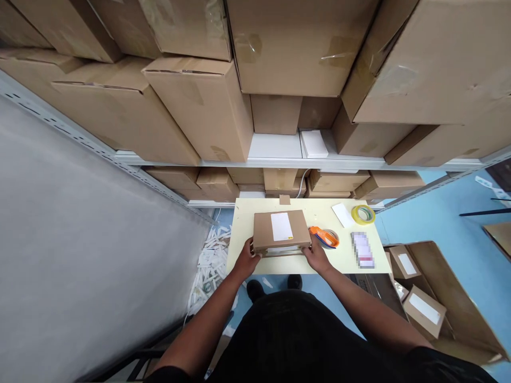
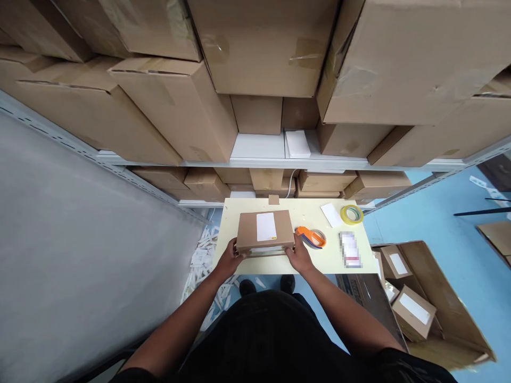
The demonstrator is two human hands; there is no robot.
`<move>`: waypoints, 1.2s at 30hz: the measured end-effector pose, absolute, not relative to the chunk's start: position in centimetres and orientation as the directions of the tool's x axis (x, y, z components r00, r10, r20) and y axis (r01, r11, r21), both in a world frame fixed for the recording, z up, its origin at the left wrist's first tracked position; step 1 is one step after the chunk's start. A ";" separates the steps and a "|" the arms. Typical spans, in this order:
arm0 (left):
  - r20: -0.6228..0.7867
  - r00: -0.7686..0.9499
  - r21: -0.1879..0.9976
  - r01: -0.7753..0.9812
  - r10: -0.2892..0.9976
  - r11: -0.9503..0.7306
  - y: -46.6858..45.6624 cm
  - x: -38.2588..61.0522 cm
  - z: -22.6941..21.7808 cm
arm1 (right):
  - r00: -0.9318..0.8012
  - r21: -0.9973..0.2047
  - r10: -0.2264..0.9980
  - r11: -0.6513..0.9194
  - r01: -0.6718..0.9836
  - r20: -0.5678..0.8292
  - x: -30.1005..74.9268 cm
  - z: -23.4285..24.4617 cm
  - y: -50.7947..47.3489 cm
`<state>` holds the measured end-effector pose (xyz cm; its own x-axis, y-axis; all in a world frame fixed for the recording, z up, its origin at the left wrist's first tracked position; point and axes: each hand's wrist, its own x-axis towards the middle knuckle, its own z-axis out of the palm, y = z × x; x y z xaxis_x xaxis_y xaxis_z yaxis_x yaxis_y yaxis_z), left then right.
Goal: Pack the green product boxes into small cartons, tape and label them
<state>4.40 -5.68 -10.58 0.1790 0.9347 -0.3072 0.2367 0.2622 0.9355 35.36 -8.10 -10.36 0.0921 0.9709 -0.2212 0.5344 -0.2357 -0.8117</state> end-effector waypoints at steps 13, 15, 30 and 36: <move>-0.290 0.060 0.774 0.602 0.955 0.198 -9.6 2.4 -8.1 | 0.233 -0.276 0.951 -0.284 0.918 -0.203 44.2 -14.9 -7.9; -0.288 0.130 0.776 0.613 0.949 0.151 -10.7 3.5 -6.0 | 0.211 -0.252 0.950 -0.268 0.930 -0.232 44.6 -15.2 -7.1; -0.421 0.499 0.873 0.448 0.758 0.190 -1.1 23.2 -0.8 | 0.224 -0.902 0.964 -0.219 0.373 -0.142 42.5 -7.8 -14.2; -0.468 0.525 0.878 0.369 0.710 0.305 -1.6 25.1 -0.5 | 0.282 -0.931 0.928 -0.305 0.202 -0.243 43.9 -7.2 -15.2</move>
